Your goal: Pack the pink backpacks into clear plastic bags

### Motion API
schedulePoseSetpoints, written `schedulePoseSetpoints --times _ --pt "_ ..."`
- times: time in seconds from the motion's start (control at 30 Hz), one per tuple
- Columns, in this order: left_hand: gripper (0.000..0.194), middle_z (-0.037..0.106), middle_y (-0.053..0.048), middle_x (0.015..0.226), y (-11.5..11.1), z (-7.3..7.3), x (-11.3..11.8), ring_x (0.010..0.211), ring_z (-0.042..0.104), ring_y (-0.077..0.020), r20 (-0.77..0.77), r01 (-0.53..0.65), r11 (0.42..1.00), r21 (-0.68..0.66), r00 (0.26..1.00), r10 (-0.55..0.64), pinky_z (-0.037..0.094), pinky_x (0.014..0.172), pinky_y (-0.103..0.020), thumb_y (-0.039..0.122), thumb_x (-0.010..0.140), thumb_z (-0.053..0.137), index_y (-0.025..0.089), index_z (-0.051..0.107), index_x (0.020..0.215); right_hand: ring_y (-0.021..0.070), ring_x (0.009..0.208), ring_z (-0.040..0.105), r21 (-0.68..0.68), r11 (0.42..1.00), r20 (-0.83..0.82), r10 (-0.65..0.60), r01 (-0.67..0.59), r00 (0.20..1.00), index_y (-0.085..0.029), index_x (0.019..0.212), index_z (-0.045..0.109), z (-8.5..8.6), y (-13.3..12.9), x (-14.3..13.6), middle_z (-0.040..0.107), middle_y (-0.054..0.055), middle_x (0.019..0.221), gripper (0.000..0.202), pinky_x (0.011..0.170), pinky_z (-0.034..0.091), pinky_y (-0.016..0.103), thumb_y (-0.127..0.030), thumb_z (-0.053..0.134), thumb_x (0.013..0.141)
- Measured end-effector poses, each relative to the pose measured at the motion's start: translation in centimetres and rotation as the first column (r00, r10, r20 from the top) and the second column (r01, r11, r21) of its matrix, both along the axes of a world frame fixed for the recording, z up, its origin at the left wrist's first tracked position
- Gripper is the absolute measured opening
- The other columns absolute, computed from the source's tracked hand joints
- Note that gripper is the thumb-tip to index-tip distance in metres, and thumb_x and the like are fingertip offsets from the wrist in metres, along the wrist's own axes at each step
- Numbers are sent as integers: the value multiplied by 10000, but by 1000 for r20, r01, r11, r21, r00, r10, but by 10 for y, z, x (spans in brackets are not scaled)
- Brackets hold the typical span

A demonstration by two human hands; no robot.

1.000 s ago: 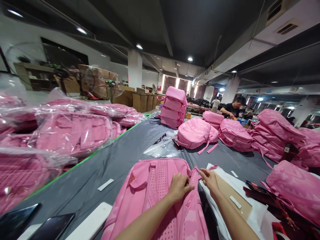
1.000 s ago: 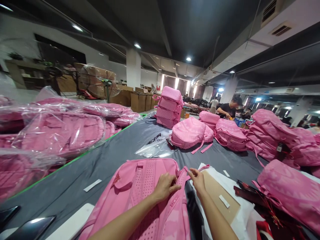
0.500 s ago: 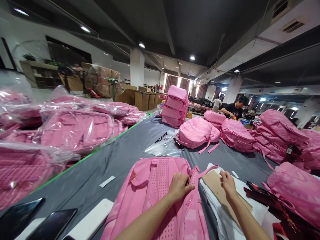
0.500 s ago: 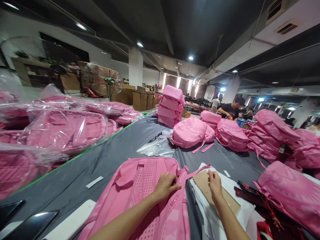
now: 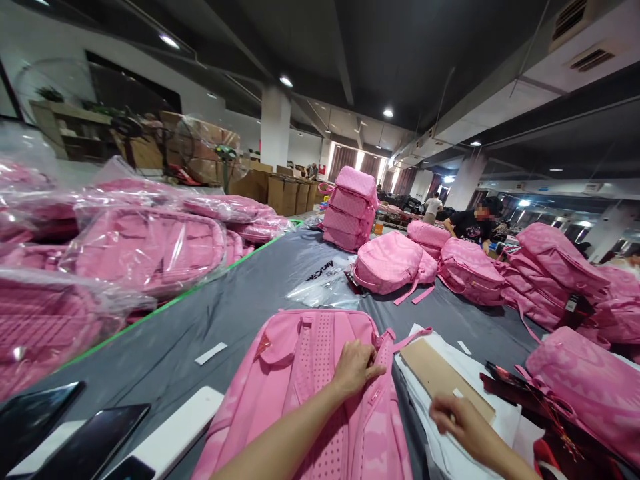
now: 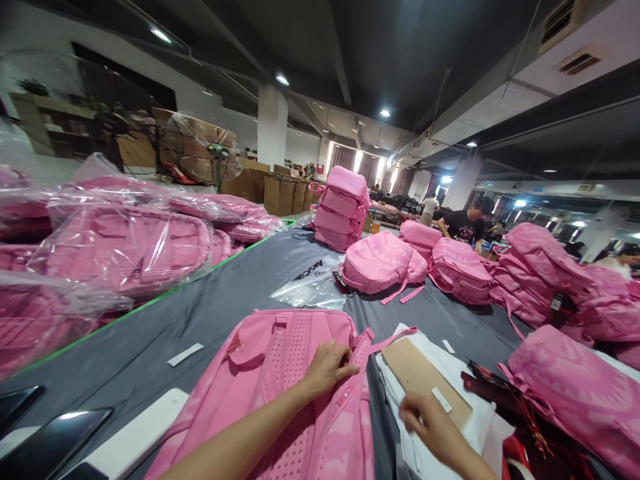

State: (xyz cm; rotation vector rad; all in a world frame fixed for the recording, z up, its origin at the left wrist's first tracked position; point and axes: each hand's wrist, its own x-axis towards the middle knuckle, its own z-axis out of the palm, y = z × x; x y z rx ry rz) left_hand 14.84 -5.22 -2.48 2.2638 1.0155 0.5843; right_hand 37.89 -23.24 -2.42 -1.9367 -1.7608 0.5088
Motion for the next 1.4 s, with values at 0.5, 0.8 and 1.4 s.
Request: schedulePoseSetpoints --times 0.5,0.8,1.4 --pt "285 706 -28 922 -1 -3 -1 1013 590 -253 4 11 1000 -5 1000 -11 289 852 -363 448 837 789 184 685 852 121 610 338 219 960 145 -210 176 967 -173 733 378 11 170 -45 430 9 661 184 638 199 292 -168 432 909" --pt "292 697 -26 924 -2 -3 -1 1011 579 -243 34 21 1000 -11 999 -20 297 854 -350 452 846 781 179 680 873 97 459 344 36 976 -181 -204 214 962 -200 547 353 36 116 17 386 10 489 615 489 304 245 -757 473 780" --pt "420 484 -110 1406 11 -33 6 1272 514 -193 418 -77 997 -12 905 75 399 1127 -370 246 1031 443 200 507 1444 115 580 573 481 874 85 -124 69 989 -176 894 531 55 140 -77 593 -14 671 260 612 426 221 -435 533 883"
